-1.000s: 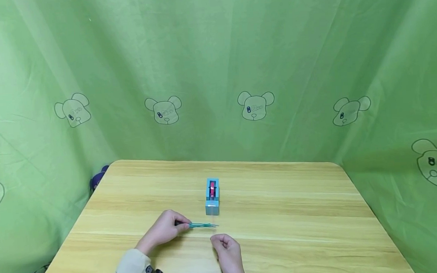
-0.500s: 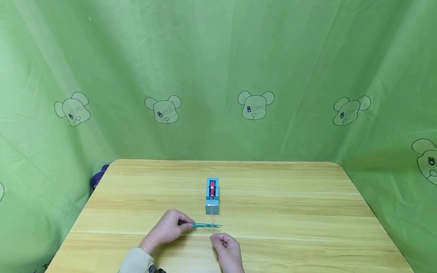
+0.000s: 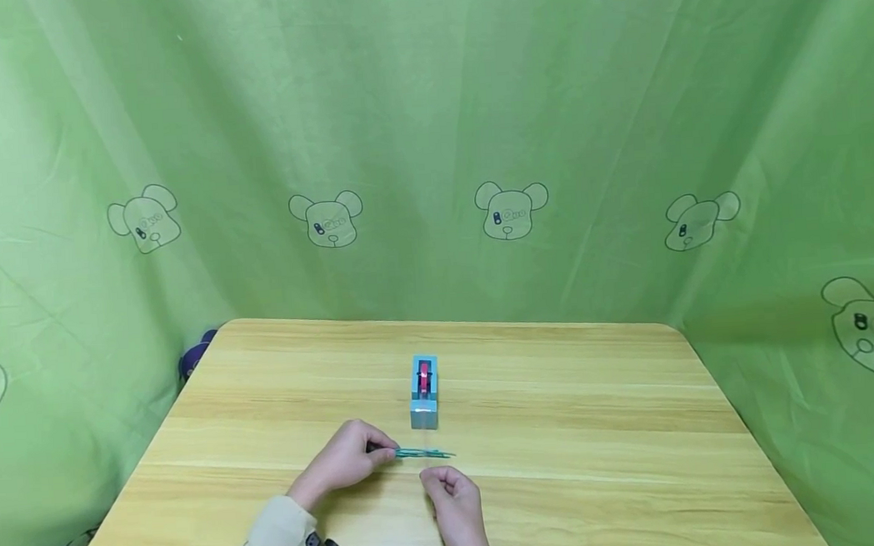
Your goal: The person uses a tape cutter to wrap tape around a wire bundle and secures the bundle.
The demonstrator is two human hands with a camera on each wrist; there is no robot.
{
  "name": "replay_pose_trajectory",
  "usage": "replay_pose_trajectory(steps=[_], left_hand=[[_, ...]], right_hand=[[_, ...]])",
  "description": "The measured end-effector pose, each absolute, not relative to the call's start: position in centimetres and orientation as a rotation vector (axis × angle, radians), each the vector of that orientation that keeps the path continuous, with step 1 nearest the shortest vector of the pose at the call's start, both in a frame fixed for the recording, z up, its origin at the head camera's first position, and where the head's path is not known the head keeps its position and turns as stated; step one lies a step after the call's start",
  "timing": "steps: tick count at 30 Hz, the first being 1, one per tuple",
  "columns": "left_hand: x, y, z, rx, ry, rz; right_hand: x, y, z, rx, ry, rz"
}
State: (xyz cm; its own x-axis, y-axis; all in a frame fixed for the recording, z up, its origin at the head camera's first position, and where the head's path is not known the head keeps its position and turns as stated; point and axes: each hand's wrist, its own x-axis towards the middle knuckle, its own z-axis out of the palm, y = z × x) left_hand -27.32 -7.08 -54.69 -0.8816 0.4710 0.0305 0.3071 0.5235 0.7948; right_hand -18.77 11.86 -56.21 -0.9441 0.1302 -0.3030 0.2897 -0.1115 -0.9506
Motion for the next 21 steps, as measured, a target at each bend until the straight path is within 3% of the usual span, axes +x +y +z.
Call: replay_pose_trajectory(steps=[21], left_hand=[[-27.0, -6.0, -54.5, 0.679, 2.543, 1.311]], right_hand=[[-18.7, 11.9, -56.2, 0.449, 2.02, -2.223]])
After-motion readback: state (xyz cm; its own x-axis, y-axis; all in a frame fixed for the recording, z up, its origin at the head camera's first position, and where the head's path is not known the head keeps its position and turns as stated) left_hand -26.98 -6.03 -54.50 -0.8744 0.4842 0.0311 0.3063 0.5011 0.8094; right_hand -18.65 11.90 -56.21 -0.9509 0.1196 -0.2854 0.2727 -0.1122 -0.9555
